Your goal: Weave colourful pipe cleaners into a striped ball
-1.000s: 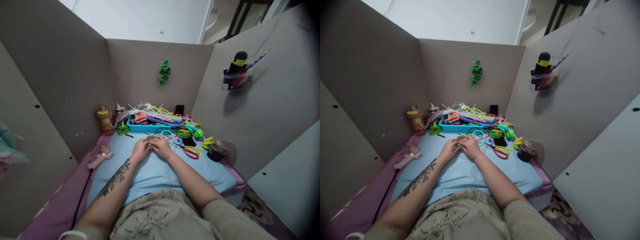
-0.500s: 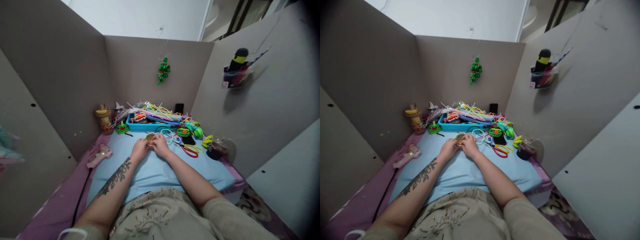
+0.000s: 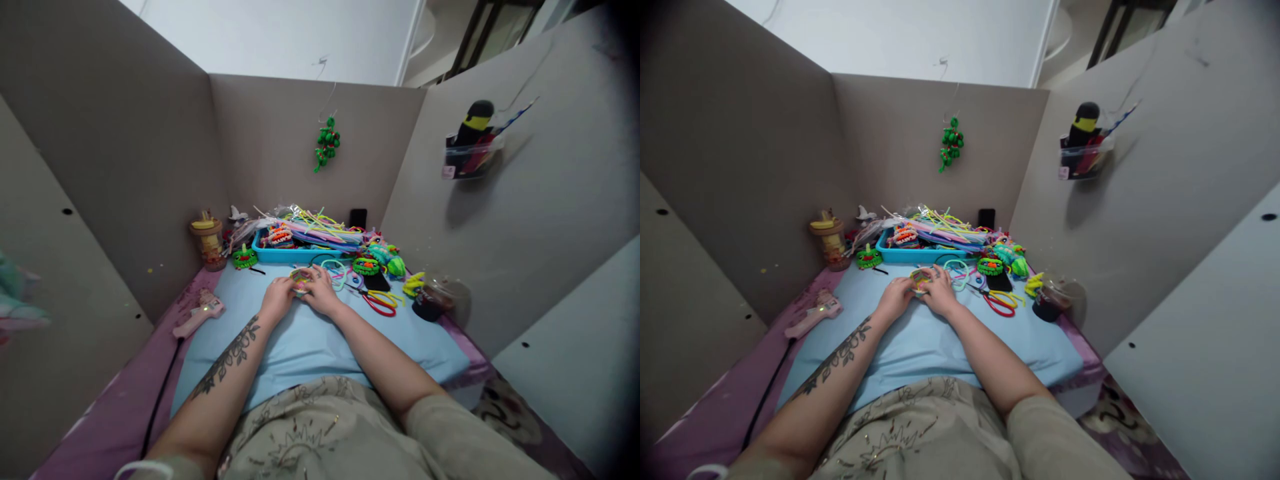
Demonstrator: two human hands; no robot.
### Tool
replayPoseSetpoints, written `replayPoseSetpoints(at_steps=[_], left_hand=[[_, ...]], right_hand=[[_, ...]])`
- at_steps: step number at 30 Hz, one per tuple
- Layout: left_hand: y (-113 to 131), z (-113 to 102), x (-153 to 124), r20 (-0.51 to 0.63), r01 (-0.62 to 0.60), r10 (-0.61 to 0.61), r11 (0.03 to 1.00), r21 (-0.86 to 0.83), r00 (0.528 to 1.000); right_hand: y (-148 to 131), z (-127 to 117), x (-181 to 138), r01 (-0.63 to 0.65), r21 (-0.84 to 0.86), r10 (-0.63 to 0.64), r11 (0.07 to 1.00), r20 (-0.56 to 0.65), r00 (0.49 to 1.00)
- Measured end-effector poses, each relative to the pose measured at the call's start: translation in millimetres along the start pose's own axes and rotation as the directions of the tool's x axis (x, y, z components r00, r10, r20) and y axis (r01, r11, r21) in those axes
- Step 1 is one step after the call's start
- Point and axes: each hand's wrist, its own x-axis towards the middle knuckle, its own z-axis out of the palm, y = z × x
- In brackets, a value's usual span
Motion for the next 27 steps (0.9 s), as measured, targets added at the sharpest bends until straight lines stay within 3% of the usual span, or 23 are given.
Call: replayPoseSetpoints(at_steps=[9, 16, 19, 24, 27], left_hand=[[1, -1, -1, 0.006, -0.010, 0.010, 0.995, -0.098, 1.000], [-3, -5, -1, -0.135, 0.097, -0.102, 0.994, -0.041, 0.986], [0, -6, -1, -0.170, 0.106, -0.113, 0.993, -0.053, 0.979], [4, -5, -3, -0.124, 0.053, -0.058, 0.998, -0.040, 0.991], [0, -3, -1, -0.154, 0.081, -0.094, 0.993, -0.086, 0.984]], right_hand=[[1, -1, 1, -0.014, 0.028, 0.014, 0.999, -0.002, 1.000], [22, 0, 4, -0.014, 0.172, 0.046, 0.985, -0.179, 0.983], [28, 3, 5, -0.061, 0.181, 0.089, 0.982, -0.149, 0.985], [23, 4, 4, -0.059, 0.199, 0.084, 0.978, -0.118, 0.989], [20, 5, 3, -0.053, 0.223, 0.080, 0.973, -0.114, 0.990]])
